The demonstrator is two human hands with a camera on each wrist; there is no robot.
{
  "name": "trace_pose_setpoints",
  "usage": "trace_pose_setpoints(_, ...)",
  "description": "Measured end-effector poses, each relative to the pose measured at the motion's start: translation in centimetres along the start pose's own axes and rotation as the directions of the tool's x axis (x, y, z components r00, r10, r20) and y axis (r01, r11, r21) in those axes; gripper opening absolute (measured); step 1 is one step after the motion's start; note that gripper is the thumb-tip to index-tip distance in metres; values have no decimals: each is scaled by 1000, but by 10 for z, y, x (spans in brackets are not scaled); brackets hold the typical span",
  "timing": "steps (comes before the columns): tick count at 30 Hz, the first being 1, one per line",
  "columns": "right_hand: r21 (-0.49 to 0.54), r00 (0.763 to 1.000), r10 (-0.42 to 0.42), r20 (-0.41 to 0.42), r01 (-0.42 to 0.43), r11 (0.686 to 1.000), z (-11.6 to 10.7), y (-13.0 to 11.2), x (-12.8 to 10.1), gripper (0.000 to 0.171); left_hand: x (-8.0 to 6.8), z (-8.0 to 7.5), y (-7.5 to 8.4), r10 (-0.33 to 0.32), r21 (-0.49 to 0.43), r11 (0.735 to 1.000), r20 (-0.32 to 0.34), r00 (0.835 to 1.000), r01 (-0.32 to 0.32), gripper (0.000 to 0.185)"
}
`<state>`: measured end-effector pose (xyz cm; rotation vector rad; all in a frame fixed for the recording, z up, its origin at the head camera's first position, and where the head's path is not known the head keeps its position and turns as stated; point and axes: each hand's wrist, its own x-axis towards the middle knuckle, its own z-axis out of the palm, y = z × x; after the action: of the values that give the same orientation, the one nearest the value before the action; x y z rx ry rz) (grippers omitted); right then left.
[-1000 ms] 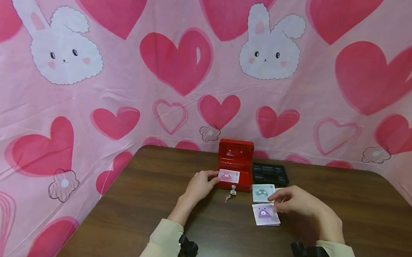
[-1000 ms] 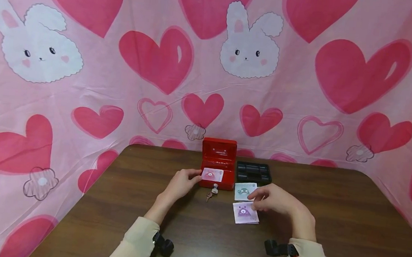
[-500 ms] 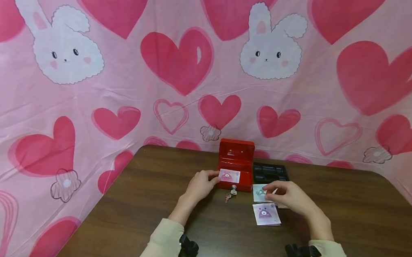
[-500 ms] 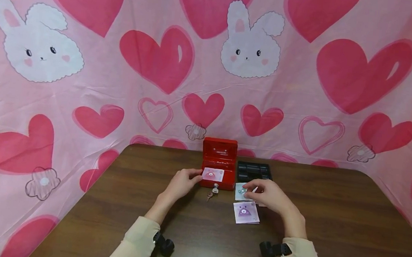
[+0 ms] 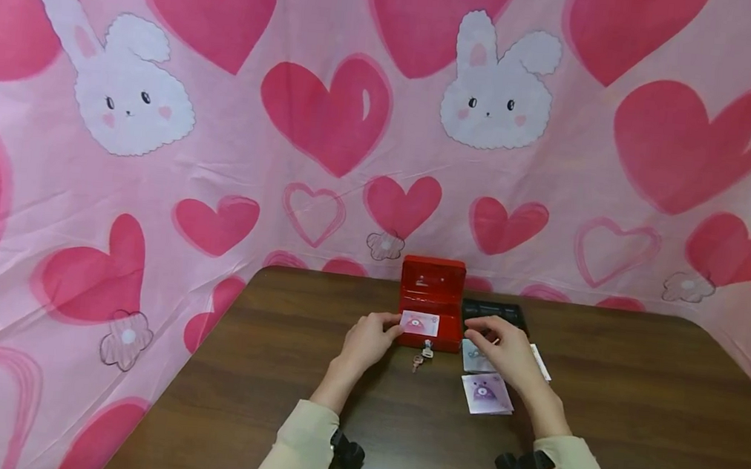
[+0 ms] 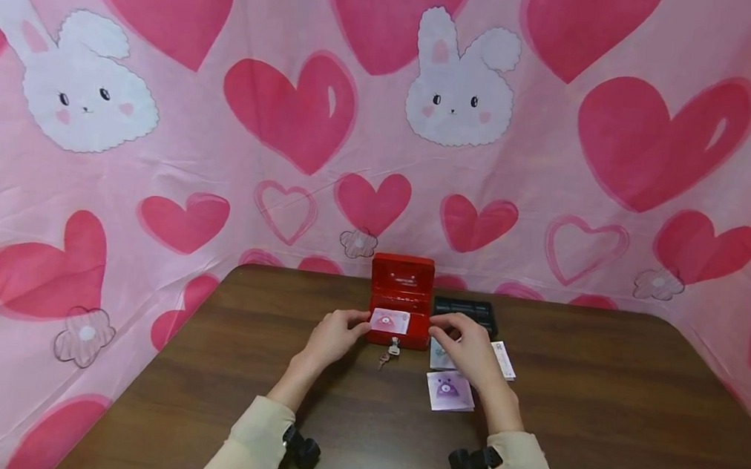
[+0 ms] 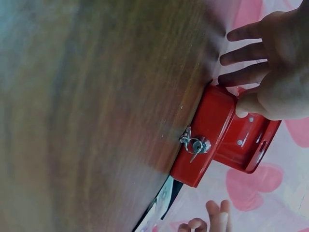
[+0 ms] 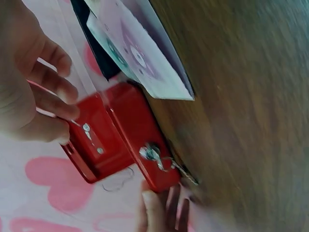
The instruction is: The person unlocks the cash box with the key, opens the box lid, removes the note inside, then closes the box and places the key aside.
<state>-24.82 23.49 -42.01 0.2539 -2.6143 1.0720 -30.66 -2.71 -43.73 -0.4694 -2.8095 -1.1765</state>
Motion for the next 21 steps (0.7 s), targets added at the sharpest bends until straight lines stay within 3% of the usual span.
trace_pose_setpoints(11, -21, 1000, 12, -6, -12, 1000, 15, -16, 22, 28, 1, -2, -1, 14, 39, 999, -3, 1000, -14, 35)
trace_pose_setpoints(17, -28, 995, 70, 73, -68, 997, 22, -16, 36, 31, -1, -2, 0, 16, 53, 998, 2, 1000, -16, 36)
trace_pose_setpoints(21, -50, 993, 64, 102, -59, 997, 29, -14, 43, 30, -1, -2, 0, 11, 49, 999, 7, 1000, -11, 36)
